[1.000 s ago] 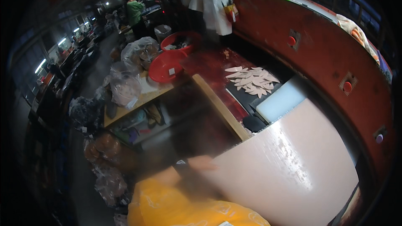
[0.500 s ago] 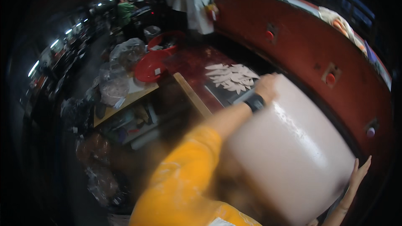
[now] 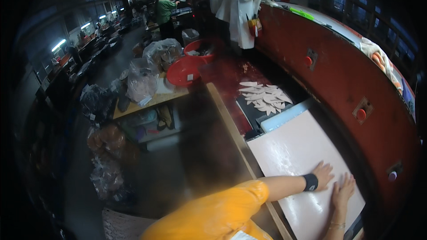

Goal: The person uses a small handheld tool to rub and press a sheet of white material with cut-out shapes, then peels off the cut-out pieces one by one and places them on the machine surface. The person repeats this process across multiple sheets.

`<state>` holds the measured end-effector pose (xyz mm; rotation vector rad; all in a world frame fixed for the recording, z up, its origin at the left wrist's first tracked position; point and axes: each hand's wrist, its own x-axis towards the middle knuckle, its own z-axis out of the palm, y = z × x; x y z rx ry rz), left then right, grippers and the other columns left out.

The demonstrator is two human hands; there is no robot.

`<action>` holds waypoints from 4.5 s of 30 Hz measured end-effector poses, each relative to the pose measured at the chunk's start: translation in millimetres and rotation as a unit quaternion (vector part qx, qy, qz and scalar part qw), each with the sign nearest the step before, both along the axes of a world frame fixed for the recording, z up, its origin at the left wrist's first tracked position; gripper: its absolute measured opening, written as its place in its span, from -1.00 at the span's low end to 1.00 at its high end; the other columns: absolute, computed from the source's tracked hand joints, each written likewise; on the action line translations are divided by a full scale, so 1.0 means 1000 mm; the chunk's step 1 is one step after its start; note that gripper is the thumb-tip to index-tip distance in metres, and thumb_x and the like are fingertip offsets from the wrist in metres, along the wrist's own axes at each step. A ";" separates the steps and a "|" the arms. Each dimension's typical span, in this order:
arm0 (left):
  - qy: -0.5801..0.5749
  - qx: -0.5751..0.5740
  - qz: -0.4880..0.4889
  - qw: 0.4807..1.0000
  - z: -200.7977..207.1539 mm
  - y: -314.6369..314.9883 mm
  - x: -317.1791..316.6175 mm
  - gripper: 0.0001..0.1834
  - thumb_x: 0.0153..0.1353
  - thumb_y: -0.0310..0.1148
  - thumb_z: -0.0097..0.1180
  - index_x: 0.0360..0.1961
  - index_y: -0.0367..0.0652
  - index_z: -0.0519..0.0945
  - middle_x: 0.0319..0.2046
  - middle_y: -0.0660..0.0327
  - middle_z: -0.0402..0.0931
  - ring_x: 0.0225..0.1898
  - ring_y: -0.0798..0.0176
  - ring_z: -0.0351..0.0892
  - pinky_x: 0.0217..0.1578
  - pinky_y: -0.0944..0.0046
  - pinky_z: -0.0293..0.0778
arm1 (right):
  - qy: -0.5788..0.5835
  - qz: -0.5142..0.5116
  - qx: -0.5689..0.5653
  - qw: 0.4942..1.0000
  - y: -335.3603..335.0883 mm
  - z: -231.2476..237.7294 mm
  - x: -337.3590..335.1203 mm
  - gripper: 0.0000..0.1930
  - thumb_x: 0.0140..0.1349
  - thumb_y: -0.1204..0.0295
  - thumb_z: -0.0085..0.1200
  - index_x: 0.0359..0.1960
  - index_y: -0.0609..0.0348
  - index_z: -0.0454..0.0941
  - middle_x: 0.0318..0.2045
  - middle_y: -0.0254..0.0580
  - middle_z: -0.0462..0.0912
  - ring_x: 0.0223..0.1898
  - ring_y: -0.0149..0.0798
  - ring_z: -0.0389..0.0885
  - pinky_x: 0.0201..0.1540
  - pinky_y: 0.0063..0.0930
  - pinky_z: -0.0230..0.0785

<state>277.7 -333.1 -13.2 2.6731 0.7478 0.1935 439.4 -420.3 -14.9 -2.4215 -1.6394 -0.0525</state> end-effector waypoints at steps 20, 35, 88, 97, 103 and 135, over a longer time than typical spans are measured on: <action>-0.595 -0.089 0.599 0.528 -0.218 0.063 -0.648 -0.46 0.26 -0.37 0.12 0.24 -0.18 0.27 -0.09 0.21 0.46 -0.06 0.35 0.44 0.02 0.34 0.38 | 0.041 0.497 0.088 0.862 0.254 0.005 -0.423 -0.31 -0.04 0.24 0.29 0.17 0.09 0.35 0.26 0.19 0.15 0.30 0.32 0.04 0.26 0.17 -0.08; -0.644 -0.351 0.585 0.347 -0.289 0.381 -0.892 -0.09 0.21 -0.09 0.17 0.39 -0.06 -0.13 0.17 -0.01 0.24 0.11 0.00 0.36 -0.04 -0.08 0.45 | -0.031 0.409 0.007 0.912 0.418 -0.028 -0.658 -0.49 0.00 0.39 0.23 0.05 0.16 0.43 0.06 0.06 0.45 0.13 0.08 0.35 0.20 -0.05 0.16; -0.717 -0.493 0.358 0.338 -0.087 0.491 -0.984 -0.53 0.20 -0.45 0.09 0.16 -0.28 0.39 0.15 0.11 0.39 0.06 0.05 0.49 0.08 0.06 0.43 | 0.026 0.516 0.086 0.852 0.629 0.058 -0.925 -0.54 -0.05 0.26 0.23 -0.07 0.13 0.57 0.21 0.08 0.29 0.34 0.24 0.04 0.36 0.17 -0.42; -0.645 -0.556 0.432 0.297 -0.145 0.485 -0.963 -0.63 0.25 -0.38 0.02 0.06 -0.30 0.46 -0.01 0.11 0.52 0.02 0.09 0.53 0.04 0.12 0.43 | 0.064 0.549 0.008 0.834 0.606 -0.008 -0.898 -0.49 -0.15 0.24 0.33 -0.07 0.07 0.58 0.13 0.09 0.37 0.25 0.25 0.17 0.26 0.27 -0.14; -0.548 -0.701 0.375 0.262 -0.212 0.436 -0.929 -0.63 0.23 -0.04 0.08 -0.23 -0.16 0.58 -0.35 0.24 0.60 -0.32 0.30 0.55 -0.28 0.31 0.49 | 0.104 0.510 -0.105 0.847 0.566 -0.031 -0.878 -0.49 0.00 0.11 0.24 0.00 0.02 0.55 0.10 -0.06 0.47 0.24 0.04 0.27 0.28 0.21 -0.11; -0.542 -0.584 0.403 0.450 -0.107 0.519 -0.918 -0.61 0.14 -0.60 0.02 0.04 -0.22 0.41 -0.10 0.14 0.52 -0.06 0.15 0.55 -0.09 0.04 0.55 | 0.162 0.363 0.221 0.891 0.720 -0.015 -0.892 -0.27 0.15 0.03 0.13 0.31 0.03 0.19 0.31 0.21 0.12 0.33 0.28 0.03 0.31 0.21 -0.09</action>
